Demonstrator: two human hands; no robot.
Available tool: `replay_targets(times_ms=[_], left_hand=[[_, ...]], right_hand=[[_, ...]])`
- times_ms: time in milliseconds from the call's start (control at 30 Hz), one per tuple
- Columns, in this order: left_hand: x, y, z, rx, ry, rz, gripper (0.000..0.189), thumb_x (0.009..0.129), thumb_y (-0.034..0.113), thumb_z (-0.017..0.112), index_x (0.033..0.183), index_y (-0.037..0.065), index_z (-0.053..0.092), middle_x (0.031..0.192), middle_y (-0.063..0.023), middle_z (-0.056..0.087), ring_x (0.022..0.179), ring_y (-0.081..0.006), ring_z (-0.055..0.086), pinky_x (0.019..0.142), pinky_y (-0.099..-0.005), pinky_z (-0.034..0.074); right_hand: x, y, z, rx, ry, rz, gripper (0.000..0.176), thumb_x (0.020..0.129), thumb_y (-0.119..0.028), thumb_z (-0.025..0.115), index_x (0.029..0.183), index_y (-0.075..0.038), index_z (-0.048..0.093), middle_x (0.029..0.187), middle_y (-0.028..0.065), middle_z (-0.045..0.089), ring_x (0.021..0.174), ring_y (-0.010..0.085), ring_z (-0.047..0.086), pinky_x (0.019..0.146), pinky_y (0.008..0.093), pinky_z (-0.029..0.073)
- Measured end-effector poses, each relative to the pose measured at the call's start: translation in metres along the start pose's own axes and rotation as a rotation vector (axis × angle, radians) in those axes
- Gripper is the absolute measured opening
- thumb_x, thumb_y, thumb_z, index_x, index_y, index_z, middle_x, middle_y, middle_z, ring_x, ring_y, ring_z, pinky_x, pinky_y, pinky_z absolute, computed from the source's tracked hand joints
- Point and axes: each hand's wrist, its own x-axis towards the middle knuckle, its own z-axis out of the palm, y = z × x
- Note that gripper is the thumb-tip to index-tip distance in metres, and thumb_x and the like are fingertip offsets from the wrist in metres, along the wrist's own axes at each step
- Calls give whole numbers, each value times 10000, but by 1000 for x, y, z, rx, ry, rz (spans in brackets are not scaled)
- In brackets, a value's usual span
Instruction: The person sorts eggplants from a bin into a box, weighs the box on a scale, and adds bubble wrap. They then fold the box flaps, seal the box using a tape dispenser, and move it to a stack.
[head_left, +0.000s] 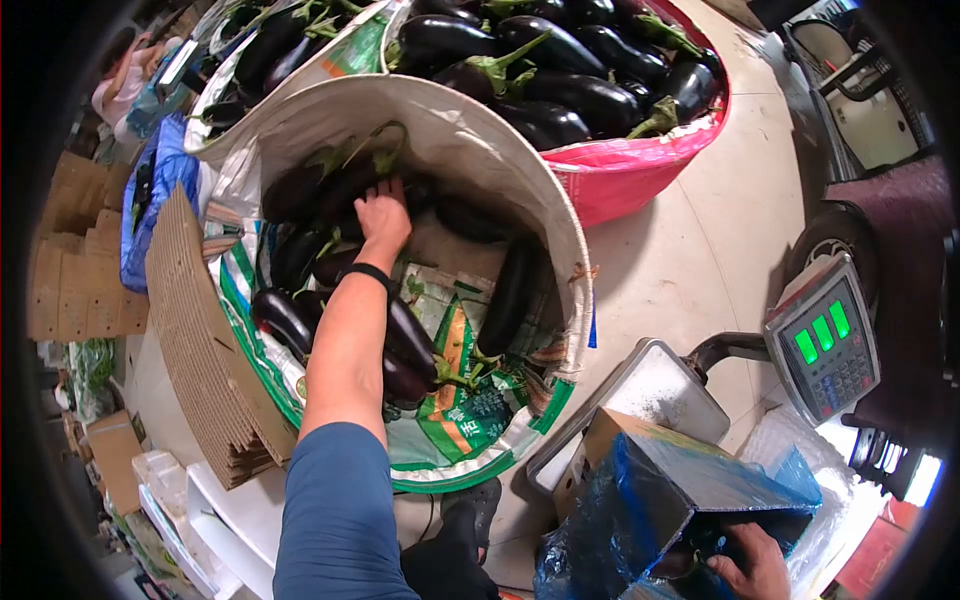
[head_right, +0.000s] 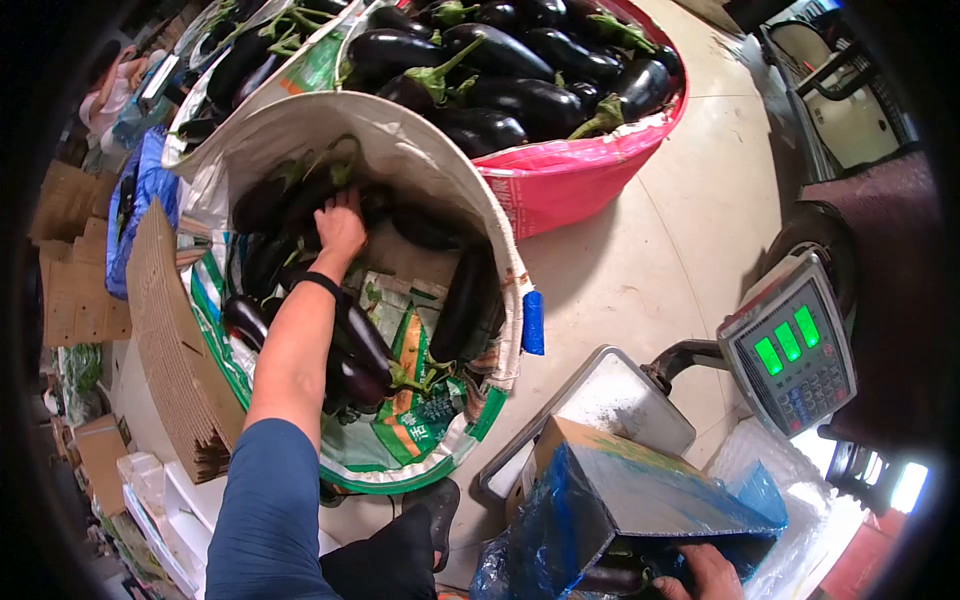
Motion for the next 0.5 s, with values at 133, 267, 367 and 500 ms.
replay_targets(times_ms=[133, 267, 367, 500], left_hand=[[-27, 1, -32, -231, 79, -29, 749, 697, 168, 768, 1398, 114, 510, 1262, -119, 614, 1177, -328, 581, 987, -472, 427], [-62, 2, -108, -834, 405, -1, 894, 579, 145, 871, 1387, 81, 495, 1312, -172, 606, 1228, -375, 573, 1064, -494, 415], [-104, 13, -189, -1595, 359, -18, 936, 623, 17, 869, 1457, 77, 450, 1349, -106, 577, 1217, -228, 601, 1029, -382, 511], [-152, -4, -282, -1785, 388, 195, 1010, 618, -22, 870, 1497, 57, 378, 1472, -95, 492, 1276, -221, 561, 1065, -383, 510]], right_hand=[[0, -2, 5, 8, 8, -13, 457, 892, -170, 744, 1291, -2, 600, 1126, 216, 655, 928, 368, 655, 812, 406, 531], [2, -13, 11, -58, -101, -28, 596, 843, -354, 799, 1252, 27, 593, 1208, 230, 643, 1123, 437, 624, 940, 435, 529], [-7, -15, 19, -127, -59, -157, 596, 848, -349, 795, 1255, 34, 588, 1225, 237, 636, 1127, 438, 623, 949, 435, 526], [-39, -17, 17, -71, 111, -178, 588, 822, -268, 828, 1279, 8, 581, 1241, 235, 629, 1132, 443, 616, 974, 446, 515]])
